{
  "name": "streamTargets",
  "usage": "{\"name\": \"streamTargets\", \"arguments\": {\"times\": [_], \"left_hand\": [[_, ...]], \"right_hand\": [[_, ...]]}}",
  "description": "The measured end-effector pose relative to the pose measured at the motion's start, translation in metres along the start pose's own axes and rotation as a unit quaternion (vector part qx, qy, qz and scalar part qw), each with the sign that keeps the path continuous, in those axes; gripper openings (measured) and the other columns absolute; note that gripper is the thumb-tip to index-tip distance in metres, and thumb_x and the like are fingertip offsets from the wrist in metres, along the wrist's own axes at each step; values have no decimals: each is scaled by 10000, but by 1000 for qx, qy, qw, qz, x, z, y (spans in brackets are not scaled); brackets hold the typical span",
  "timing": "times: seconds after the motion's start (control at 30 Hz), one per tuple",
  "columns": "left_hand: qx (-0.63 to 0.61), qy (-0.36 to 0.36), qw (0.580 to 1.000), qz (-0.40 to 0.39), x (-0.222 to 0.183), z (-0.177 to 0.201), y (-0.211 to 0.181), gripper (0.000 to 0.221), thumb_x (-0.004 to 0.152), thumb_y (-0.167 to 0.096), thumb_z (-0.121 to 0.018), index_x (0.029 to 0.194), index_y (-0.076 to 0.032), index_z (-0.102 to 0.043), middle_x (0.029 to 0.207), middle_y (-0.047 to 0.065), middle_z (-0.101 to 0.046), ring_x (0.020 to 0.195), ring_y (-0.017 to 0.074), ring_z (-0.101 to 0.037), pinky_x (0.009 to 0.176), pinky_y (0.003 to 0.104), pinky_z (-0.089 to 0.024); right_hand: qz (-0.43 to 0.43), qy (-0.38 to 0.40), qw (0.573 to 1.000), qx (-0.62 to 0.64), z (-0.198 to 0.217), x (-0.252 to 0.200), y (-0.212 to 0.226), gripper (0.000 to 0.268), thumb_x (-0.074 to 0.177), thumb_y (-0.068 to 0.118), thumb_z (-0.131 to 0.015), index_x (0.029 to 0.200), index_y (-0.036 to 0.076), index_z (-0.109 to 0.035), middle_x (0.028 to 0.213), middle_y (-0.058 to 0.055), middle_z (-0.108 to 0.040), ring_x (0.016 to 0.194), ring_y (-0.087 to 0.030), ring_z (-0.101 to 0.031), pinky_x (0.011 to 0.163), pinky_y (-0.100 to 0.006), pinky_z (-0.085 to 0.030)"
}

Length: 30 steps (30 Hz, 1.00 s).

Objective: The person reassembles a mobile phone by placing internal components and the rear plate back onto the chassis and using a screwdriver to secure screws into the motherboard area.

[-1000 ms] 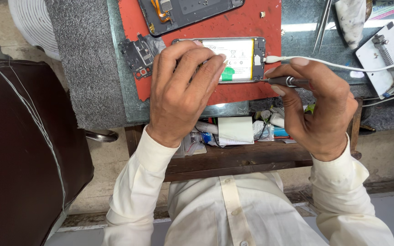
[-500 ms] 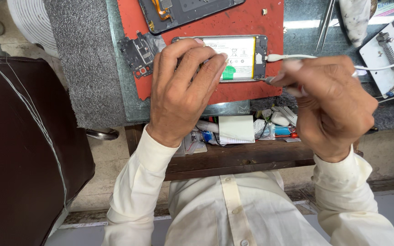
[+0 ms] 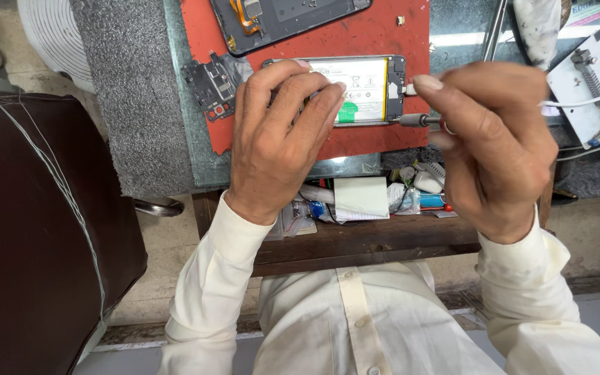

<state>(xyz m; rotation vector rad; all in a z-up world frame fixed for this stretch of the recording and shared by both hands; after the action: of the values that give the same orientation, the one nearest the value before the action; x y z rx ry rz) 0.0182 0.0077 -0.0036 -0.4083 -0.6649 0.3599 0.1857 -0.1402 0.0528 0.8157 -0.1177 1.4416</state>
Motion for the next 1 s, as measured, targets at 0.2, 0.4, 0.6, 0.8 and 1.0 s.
{"name": "streamTargets", "arguments": {"times": [0.2, 0.4, 0.6, 0.8, 1.0], "left_hand": [[2, 6, 1000, 3, -1, 0, 0, 209, 1034, -101, -814, 1223, -88, -726, 1201, -2, -633, 1249, 214, -550, 1001, 365, -478], [0, 17, 1000, 14, -1, 0, -1, 210, 1041, -108, -814, 1231, -82, -728, 1228, 6, -629, 1275, 223, -542, 1021, 377, -471], [-5, 21, 1000, 19, -1, -2, 2, 238, 1026, -103, -808, 1244, -72, -718, 1379, 39, -619, 1377, 260, -500, 1093, 426, -454], [-8, 35, 999, 36, -2, -2, 3, 246, 1022, -109, -816, 1243, -80, -712, 1380, 26, -621, 1360, 231, -522, 1037, 397, -449], [-17, 30, 999, 35, 0, -4, 4, 247, 1020, -105, -797, 1244, -73, -698, 1367, 43, -618, 1332, 242, -560, 1085, 416, -454]], "right_hand": [[-16, -1, 1000, 14, 1, -5, -6, 300, 837, 50, -836, 1131, 77, -788, 810, -36, -574, 811, -223, -547, 769, -357, -396], [-35, 20, 999, 34, 1, 0, -6, 322, 837, -43, -788, 1143, 58, -798, 837, -44, -606, 812, -221, -591, 772, -335, -428], [-12, 31, 999, 27, 3, 11, 2, 355, 832, -103, -807, 1160, 11, -734, 908, -120, -616, 897, -296, -570, 853, -388, -488], [3, 17, 998, 57, -3, 7, -4, 406, 837, -161, -794, 1167, 72, -760, 863, -53, -576, 881, -234, -562, 778, -332, -501], [-19, 116, 983, 140, -5, 17, 4, 474, 760, -316, -563, 1145, -41, -594, 1013, -222, -661, 932, -281, -683, 796, -338, -594]]}}
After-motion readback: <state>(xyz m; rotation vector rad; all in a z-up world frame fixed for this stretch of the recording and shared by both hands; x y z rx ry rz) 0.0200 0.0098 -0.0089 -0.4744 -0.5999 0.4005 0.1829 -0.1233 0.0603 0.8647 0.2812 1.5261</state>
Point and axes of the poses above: each hand's wrist, its own x-axis towards the middle knuckle, its own z-axis out of the back of the hand, y = z × x, the point moved 2 cm from there along x, towards the middle knuckle
